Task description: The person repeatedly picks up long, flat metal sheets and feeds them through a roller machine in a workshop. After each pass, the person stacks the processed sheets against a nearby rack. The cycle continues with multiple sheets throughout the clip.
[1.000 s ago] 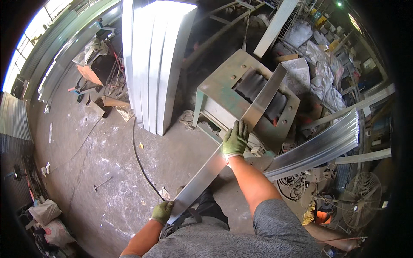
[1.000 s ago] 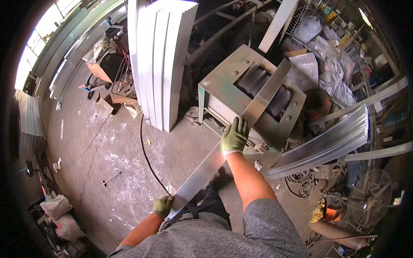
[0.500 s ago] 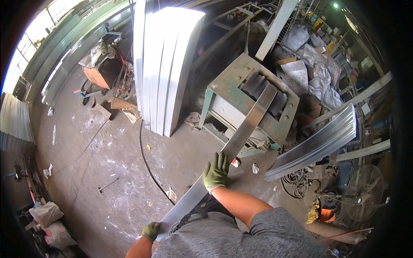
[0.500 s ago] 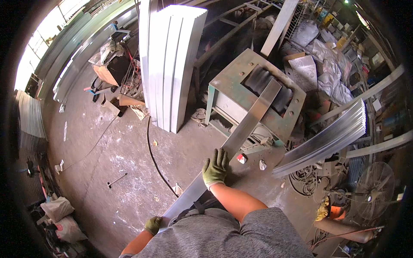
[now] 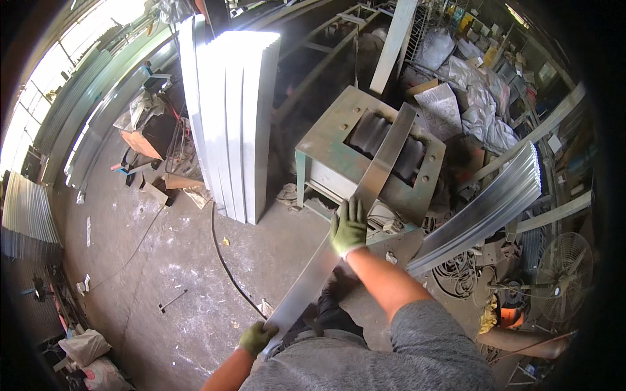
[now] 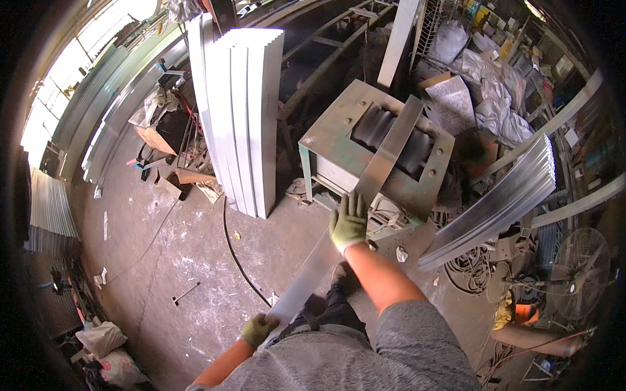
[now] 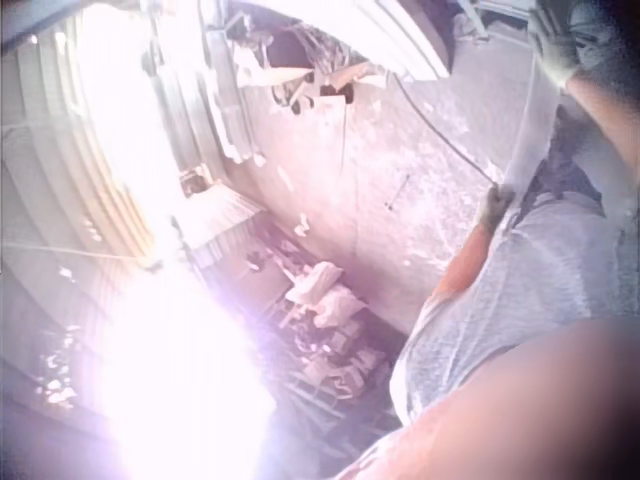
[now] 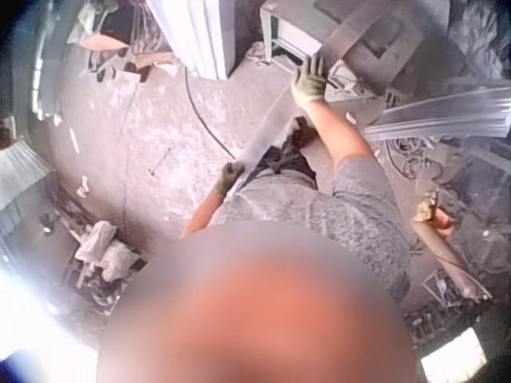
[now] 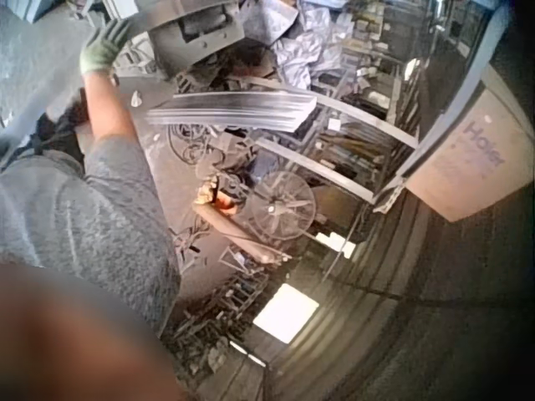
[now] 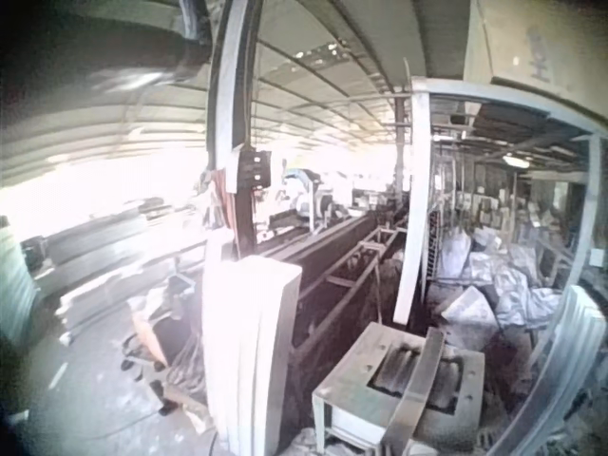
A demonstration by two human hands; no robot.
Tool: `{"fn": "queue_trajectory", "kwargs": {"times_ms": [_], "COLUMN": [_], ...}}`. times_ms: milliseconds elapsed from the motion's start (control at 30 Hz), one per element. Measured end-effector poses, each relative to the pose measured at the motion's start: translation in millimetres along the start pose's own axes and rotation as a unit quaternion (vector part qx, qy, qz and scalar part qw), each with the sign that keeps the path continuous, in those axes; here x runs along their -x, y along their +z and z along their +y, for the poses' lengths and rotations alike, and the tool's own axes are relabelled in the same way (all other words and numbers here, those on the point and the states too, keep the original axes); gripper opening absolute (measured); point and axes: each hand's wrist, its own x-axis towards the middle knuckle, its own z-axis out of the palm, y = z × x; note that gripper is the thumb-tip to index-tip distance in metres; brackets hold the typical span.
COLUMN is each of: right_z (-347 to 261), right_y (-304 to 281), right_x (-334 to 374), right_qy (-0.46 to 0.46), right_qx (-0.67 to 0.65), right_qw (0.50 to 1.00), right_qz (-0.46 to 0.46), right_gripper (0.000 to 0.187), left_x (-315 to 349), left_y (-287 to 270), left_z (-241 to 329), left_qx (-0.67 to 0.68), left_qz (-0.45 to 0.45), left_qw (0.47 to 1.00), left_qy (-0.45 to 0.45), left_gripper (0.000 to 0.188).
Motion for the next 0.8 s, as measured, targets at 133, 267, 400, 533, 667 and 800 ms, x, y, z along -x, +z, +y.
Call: {"fn": "queue_trajectory", "kwargs": {"times_ms": [133,267,400,533,667,800], "right_z": [35,40,58,93,147,179], "right_y": [2,9,8,2,3,3], "right_x": [-43,-27,-37,-76,-127,-166], "right_qy": [-0.003,-0.018,-0.016,-0.006,-0.014,0.027], "right_qx": [-0.032,-0.064,-0.069,-0.082,-0.064,-0.061], "right_qw": [0.999,0.997,0.997,0.994,0.991,0.995], "right_qz": [0.041,0.049,0.033,0.066,0.119,0.079], "right_gripper": [0.055,0.057,0.057,0.056,0.046,0.043], "left_x": [-69,-135,-187,-244,-298,-320], "left_y": [-5,-2,-10,-14,-11,-17], "left_z": [98,202,307,397,470,522], "left_qx": [0.0,0.006,-0.003,-0.093,-0.086,-0.048], "left_qz": [0.008,0.019,0.051,0.05,0.035,0.017], "left_qw": [0.999,0.997,0.989,0.965,0.956,0.979], "left_qy": [0.036,0.071,0.138,0.239,0.278,0.196], "left_gripper": [0.072,0.073,0.067,0.064,0.067,0.078]}}
